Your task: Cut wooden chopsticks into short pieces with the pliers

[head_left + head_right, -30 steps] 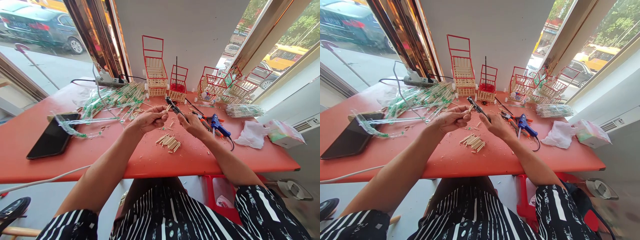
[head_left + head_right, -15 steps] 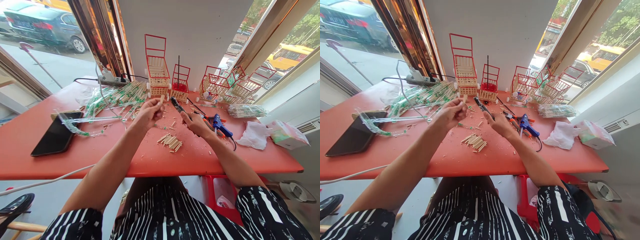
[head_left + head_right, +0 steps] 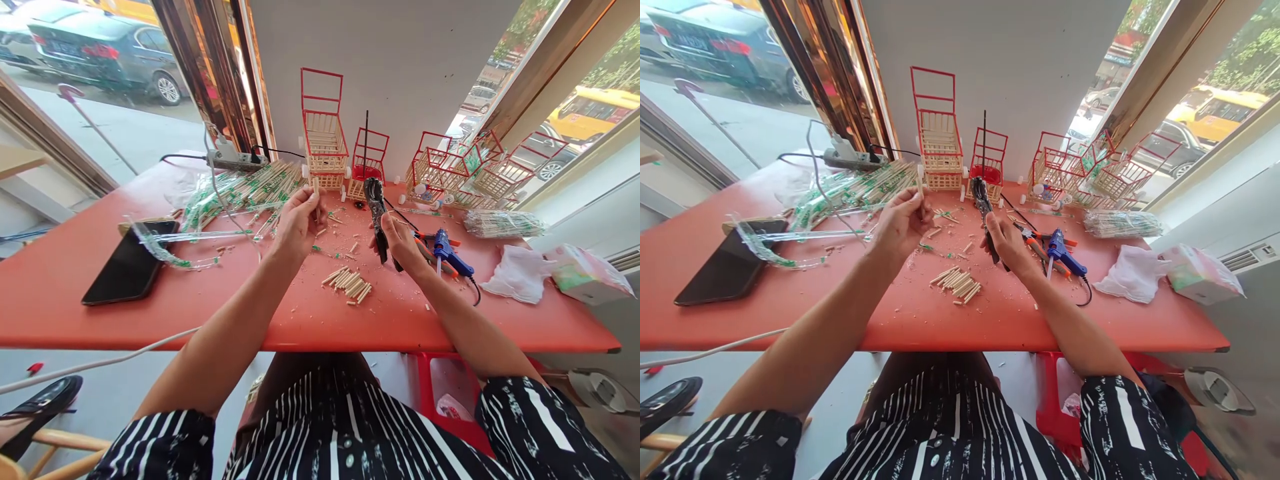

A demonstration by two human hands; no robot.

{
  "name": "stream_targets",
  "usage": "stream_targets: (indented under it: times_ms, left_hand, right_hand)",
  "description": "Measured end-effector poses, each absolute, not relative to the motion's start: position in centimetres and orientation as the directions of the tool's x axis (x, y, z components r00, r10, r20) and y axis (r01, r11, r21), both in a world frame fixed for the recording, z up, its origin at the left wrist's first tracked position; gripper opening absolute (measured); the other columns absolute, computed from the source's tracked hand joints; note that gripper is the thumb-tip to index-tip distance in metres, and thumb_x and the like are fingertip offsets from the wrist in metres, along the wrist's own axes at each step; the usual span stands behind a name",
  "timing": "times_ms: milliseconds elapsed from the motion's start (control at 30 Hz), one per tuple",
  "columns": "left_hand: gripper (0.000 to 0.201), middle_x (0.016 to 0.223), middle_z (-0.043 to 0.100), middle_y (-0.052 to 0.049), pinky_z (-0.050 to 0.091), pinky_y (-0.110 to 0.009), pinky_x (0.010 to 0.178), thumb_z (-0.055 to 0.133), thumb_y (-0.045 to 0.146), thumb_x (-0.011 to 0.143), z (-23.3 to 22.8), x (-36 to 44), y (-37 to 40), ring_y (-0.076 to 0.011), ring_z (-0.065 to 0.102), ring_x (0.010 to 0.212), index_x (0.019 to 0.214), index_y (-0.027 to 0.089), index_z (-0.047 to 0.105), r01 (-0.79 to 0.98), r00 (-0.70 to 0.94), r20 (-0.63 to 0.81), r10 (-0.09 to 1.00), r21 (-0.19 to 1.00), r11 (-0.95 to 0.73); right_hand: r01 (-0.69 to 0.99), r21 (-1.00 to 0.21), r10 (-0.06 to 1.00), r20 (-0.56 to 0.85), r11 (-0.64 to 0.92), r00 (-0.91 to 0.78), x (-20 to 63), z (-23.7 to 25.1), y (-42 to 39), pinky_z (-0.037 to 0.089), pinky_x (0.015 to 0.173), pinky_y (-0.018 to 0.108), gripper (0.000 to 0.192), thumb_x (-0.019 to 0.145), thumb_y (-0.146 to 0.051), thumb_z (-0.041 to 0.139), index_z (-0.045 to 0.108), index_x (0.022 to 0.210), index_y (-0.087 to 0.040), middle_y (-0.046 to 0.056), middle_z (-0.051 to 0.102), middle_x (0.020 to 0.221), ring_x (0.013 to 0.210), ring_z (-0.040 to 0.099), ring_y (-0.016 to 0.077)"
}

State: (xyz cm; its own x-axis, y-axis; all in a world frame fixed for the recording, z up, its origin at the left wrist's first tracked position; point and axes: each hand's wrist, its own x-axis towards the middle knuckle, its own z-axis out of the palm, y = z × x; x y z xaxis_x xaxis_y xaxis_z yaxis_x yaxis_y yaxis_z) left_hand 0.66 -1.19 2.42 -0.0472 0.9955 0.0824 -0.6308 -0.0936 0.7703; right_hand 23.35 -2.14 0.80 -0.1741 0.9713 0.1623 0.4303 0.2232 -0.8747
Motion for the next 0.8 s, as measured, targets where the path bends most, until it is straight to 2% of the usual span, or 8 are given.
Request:
stream_targets:
  times_ms: [100,200,333,533,667,800]
  left_hand:
    - [0.018,0.059,0.052,0.005,0.026,-0.015,0.041,0.058,0.012,0.101,2.3,1.6,-1.9,-0.0046,0.042,0.043,0.084,0.016,0.063,-0.543,0.025,0.092,0.995,0.837,-0.064]
    - [0.019,0.059,0.051,0.005,0.027,-0.014,0.043,0.059,0.013,0.102,2.2,1.6,-2.1,-0.0039,0.040,0.045,0.083,0.015,0.063,-0.508,0.057,0.116,0.992,0.858,-0.071]
    - [0.016,0.059,0.051,0.006,0.028,-0.014,0.043,0.068,0.018,0.099,1.9,1.6,-1.9,-0.0039,0.040,0.045,0.083,0.016,0.063,-0.473,0.089,0.150,0.985,0.876,-0.091]
    - [0.020,0.065,0.061,0.001,0.036,-0.017,0.047,0.058,0.010,0.101,1.5,1.8,-1.6,-0.0057,0.050,0.048,0.083,0.014,0.065,-0.433,0.081,0.210,0.974,0.888,-0.156]
    - [0.017,0.060,0.056,0.004,0.032,-0.015,0.046,0.065,0.015,0.099,1.6,1.9,-1.8,-0.0045,0.043,0.047,0.082,0.015,0.065,-0.401,0.068,0.193,0.979,0.904,-0.151]
    - [0.020,0.058,0.053,0.004,0.029,-0.015,0.043,0.066,0.014,0.099,1.7,2.1,-2.0,-0.0041,0.040,0.046,0.079,0.014,0.065,-0.397,0.071,0.179,0.981,0.907,-0.137]
  right_hand:
    - [0.373,-0.919,0.978,0.053,0.126,-0.201,23.4,0.6,-1.7,0.054,0.052,0.030,0.086,0.075,-0.104,0.040,0.060,0.081,-0.021,0.009,0.071,0.071,0.056,0.065,0.0176]
    - [0.385,-0.918,0.971,-0.004,0.091,-0.239,23.3,0.4,-1.5,0.052,0.047,0.029,0.087,0.071,-0.105,0.043,0.059,0.075,-0.020,0.008,0.068,0.066,0.051,0.063,0.0162]
    - [0.430,-0.895,0.957,-0.009,0.122,-0.290,23.4,0.1,-1.6,0.048,0.045,0.028,0.080,0.076,-0.098,0.053,0.061,0.080,-0.019,0.003,0.065,0.062,0.045,0.059,0.0144]
    - [0.504,-0.848,0.922,-0.053,0.161,-0.383,24.0,-0.4,-1.4,0.045,0.049,0.025,0.067,0.086,-0.085,0.060,0.063,0.080,-0.019,0.002,0.063,0.068,0.053,0.060,0.0131]
    - [0.489,-0.862,0.933,-0.058,0.132,-0.355,23.9,-0.2,-1.4,0.044,0.047,0.024,0.074,0.084,-0.091,0.054,0.064,0.080,-0.018,0.000,0.058,0.067,0.052,0.055,0.0110]
    - [0.440,-0.891,0.923,-0.072,0.111,-0.378,23.7,0.0,-1.6,0.047,0.049,0.025,0.080,0.083,-0.096,0.046,0.064,0.084,-0.018,0.000,0.058,0.068,0.050,0.057,0.0110]
